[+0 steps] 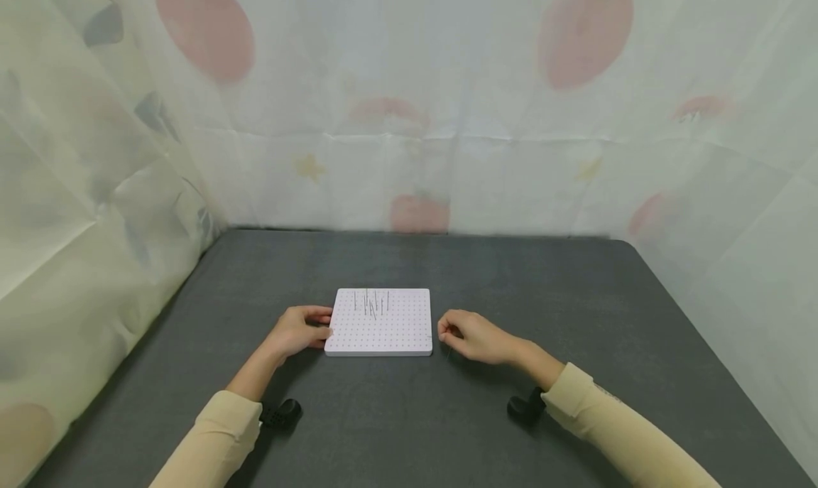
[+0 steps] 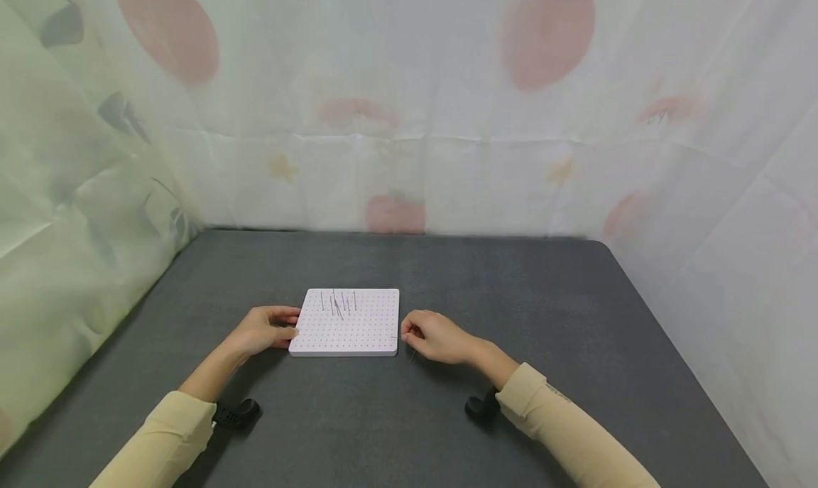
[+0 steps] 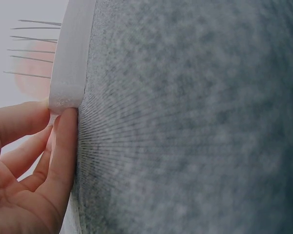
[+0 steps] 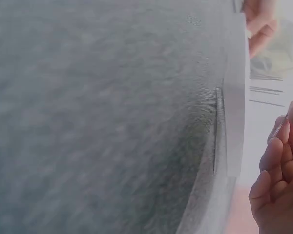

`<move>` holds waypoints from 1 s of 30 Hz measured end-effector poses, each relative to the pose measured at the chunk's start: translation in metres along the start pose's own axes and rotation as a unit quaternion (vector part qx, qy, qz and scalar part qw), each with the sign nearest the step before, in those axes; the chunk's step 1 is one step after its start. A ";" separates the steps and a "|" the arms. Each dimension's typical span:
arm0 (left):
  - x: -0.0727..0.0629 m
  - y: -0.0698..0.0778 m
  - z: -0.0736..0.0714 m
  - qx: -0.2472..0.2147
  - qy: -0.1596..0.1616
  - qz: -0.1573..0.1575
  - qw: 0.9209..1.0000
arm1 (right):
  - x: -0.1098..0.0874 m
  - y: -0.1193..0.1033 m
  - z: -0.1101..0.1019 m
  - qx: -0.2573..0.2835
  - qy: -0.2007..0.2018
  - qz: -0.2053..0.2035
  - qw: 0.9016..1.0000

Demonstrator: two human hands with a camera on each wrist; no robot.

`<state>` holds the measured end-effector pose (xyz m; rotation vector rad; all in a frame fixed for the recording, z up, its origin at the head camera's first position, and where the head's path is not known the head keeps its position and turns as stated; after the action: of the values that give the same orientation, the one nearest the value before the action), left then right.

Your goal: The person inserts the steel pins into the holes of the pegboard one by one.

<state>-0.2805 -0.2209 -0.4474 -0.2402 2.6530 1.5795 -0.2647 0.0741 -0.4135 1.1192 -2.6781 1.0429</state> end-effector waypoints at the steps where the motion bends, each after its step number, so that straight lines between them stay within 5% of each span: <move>1: 0.000 0.000 0.000 0.000 -0.001 0.002 1.000 | 0.002 0.000 0.000 0.006 0.005 0.004 1.000; 30: 0.004 -0.004 0.002 -0.004 -0.003 0.002 1.000 | 0.053 -0.007 0.015 0.068 0.094 0.077 0.990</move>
<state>-0.2835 -0.2215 -0.4516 -0.2301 2.6465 1.5888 -0.2964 0.0294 -0.4053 0.7939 -2.6105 1.3025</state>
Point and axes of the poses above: each hand's wrist, its own x-axis towards the middle knuckle, its own z-axis out of the palm, y = z × x, the point moved 7 cm from there along x, towards the middle knuckle, and after that the axes turned 11 degrees about y, right-handed, at the moved point
